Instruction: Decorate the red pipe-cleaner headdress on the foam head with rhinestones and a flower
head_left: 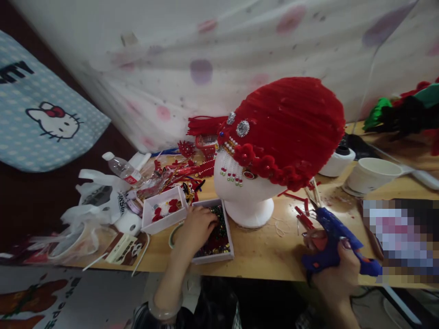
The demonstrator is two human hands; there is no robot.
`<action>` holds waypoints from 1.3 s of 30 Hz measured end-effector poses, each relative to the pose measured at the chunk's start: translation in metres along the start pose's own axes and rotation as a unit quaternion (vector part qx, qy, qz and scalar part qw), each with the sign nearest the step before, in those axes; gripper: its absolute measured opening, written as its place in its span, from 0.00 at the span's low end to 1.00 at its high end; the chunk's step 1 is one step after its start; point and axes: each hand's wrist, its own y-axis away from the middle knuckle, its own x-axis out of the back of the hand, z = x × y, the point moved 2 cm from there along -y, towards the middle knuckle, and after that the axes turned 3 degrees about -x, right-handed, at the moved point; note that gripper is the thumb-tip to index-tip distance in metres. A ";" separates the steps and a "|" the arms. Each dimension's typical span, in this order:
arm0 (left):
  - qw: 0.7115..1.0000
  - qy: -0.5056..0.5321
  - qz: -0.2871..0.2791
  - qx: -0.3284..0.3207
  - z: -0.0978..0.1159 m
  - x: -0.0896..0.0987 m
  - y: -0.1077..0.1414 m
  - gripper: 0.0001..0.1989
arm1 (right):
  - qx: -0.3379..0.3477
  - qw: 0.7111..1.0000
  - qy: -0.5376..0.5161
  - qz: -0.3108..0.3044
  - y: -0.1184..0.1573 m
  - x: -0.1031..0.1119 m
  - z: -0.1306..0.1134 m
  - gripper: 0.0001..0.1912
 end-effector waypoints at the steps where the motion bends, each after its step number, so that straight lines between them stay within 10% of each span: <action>1: 1.000 -0.013 -0.011 0.002 0.001 -0.002 -0.003 0.08 | 0.003 1.000 -0.006 0.010 0.000 0.001 0.003 0.18; 15: 0.999 -0.027 0.011 0.018 0.008 -0.007 -0.007 0.07 | -0.031 0.995 -0.090 0.027 0.007 0.002 -0.001 0.18; 22: 0.974 0.080 0.209 0.025 -0.001 0.027 0.022 0.07 | -0.078 0.991 -0.102 0.031 0.010 0.005 0.002 0.18; 28: 0.838 0.161 0.515 -0.081 0.053 0.081 0.041 0.06 | -0.076 0.994 -0.063 0.042 0.009 0.009 0.004 0.20; 33: 0.799 0.129 0.550 -0.205 0.094 0.093 0.029 0.10 | -0.099 0.992 -0.063 0.043 0.008 0.012 0.010 0.23; 39: 0.789 0.178 0.553 -0.200 0.104 0.083 0.023 0.12 | -0.080 0.996 -0.047 0.016 0.006 0.013 0.013 0.26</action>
